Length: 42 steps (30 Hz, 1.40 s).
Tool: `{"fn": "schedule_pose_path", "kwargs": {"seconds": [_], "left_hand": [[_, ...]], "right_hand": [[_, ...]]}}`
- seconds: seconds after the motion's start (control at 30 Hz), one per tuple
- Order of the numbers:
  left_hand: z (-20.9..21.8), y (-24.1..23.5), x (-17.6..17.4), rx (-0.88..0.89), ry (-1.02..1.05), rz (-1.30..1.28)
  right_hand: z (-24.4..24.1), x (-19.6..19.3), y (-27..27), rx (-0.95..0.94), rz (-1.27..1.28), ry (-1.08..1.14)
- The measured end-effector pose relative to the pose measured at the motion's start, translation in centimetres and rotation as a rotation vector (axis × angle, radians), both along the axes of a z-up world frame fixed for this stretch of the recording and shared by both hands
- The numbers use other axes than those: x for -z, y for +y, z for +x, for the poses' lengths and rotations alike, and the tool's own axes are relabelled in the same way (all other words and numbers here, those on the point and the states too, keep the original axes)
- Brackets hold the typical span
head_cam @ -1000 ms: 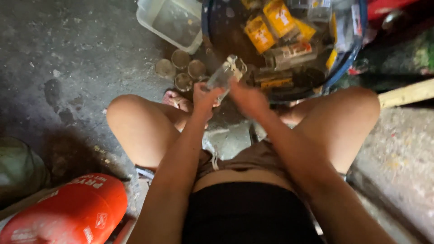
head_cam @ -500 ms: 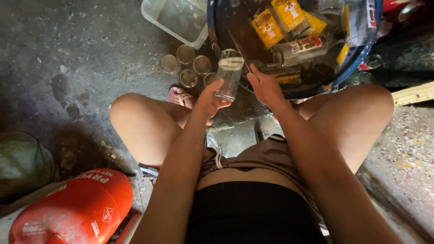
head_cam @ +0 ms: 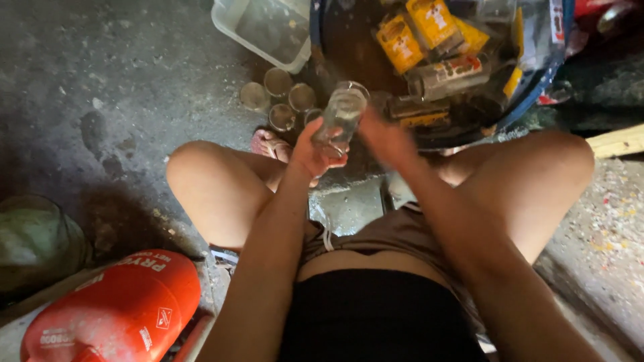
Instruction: The person sits on the floor and uses a knife to scrape labels off glass jars. They repeatedly dip the jars into a bucket of water, scrape the sides, and place them back into the bucket.
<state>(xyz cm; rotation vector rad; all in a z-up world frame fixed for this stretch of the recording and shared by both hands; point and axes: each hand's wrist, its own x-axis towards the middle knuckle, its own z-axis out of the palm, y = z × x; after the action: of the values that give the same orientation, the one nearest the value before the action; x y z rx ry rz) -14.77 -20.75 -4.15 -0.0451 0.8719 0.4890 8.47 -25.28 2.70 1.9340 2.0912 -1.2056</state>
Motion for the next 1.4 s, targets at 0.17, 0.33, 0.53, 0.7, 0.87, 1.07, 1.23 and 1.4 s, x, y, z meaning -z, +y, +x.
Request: {"fn": "schedule_pose_path", "kwargs": {"seconds": [0.17,0.33,0.53,0.7,0.87,1.07,1.23,1.4], "left_hand": [[-0.4,0.7,1.6,0.000,-0.122,-0.006],[-0.9,0.6,1.9,0.003,-0.200,-0.011],[-0.6,0.9,2.7,-0.001,-0.301,-0.026],[0.0,0.9,3.1,-0.024,-0.349,-0.039],[1.4,2.4,-3.2,-0.041,-0.401,0.373],[4.5,5.2,-9.3,-0.244,-0.138,0.829],[5.4,5.6,-14.0,-0.323,0.097,1.045],[5.5,5.1,-15.7,-0.359,0.256,1.182]], "right_hand": [[-0.2,-1.7,0.0,0.038,0.138,0.082],[-2.1,-6.0,-0.6,-0.168,0.507,-0.270],[0.3,2.6,0.1,-0.002,0.745,-0.144],[-0.7,0.1,-0.6,-0.222,0.671,-0.565],[2.6,-1.5,1.2,0.762,0.293,0.587],[2.0,-1.8,1.0,0.716,0.405,0.544],[1.9,-2.4,1.0,0.703,0.397,0.674],[2.0,-2.0,1.1,0.752,0.432,0.735]]}}
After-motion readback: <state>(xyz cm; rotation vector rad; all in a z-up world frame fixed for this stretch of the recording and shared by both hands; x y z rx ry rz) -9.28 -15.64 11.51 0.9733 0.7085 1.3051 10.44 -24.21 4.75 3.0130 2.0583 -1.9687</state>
